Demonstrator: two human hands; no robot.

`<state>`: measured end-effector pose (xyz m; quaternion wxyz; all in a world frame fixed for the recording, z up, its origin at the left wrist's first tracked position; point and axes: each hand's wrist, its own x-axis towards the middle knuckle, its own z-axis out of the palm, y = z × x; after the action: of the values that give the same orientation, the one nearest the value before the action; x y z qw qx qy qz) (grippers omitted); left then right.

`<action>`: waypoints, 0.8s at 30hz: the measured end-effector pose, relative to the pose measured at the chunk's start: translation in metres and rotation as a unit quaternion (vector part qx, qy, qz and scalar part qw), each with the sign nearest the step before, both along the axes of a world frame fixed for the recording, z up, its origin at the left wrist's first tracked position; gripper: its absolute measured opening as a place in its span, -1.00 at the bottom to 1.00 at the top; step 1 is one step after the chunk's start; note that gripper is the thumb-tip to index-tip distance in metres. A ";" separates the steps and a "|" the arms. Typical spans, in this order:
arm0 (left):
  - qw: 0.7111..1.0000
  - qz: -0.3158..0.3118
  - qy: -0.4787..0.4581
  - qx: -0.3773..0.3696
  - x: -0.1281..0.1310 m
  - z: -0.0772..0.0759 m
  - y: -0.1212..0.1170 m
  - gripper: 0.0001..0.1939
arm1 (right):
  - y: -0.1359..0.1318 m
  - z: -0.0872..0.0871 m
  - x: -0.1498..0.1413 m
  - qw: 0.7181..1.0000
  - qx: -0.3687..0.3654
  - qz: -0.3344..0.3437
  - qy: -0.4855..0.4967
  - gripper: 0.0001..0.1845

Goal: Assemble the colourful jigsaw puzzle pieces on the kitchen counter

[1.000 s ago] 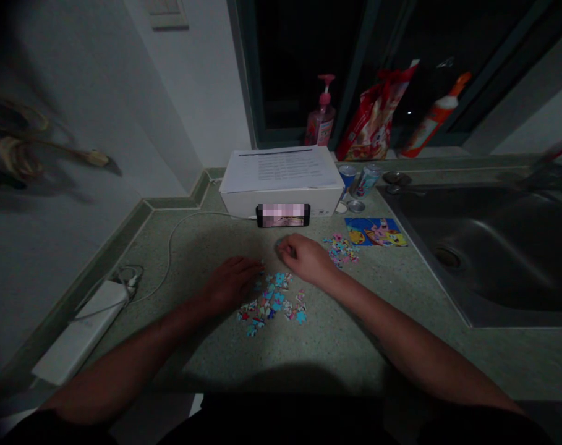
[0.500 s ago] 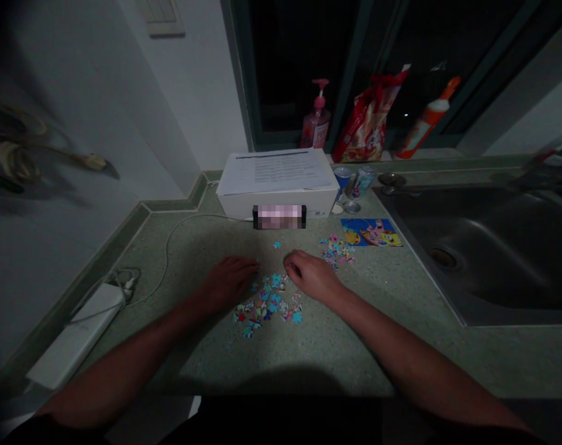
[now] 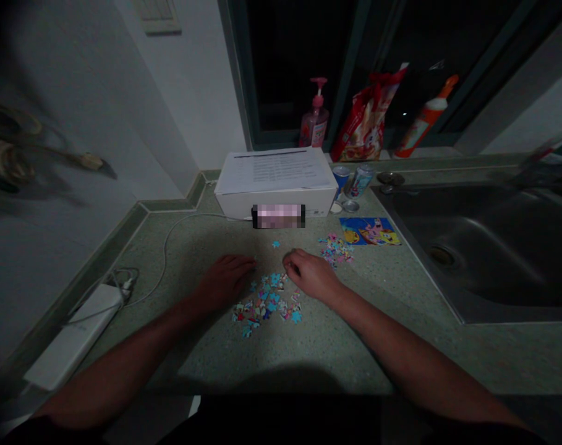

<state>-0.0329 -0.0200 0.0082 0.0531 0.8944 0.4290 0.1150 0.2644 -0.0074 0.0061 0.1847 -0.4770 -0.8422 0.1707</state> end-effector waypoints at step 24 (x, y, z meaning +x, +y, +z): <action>0.996 -0.008 -0.085 0.014 -0.003 -0.004 0.000 -0.69 | 0.000 0.000 -0.001 1.000 0.007 0.000 0.006 -0.84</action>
<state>-0.0355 -0.0203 0.0039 0.0775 0.8853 0.4145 0.1963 0.2634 -0.0078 0.0060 0.1930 -0.4744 -0.8424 0.1674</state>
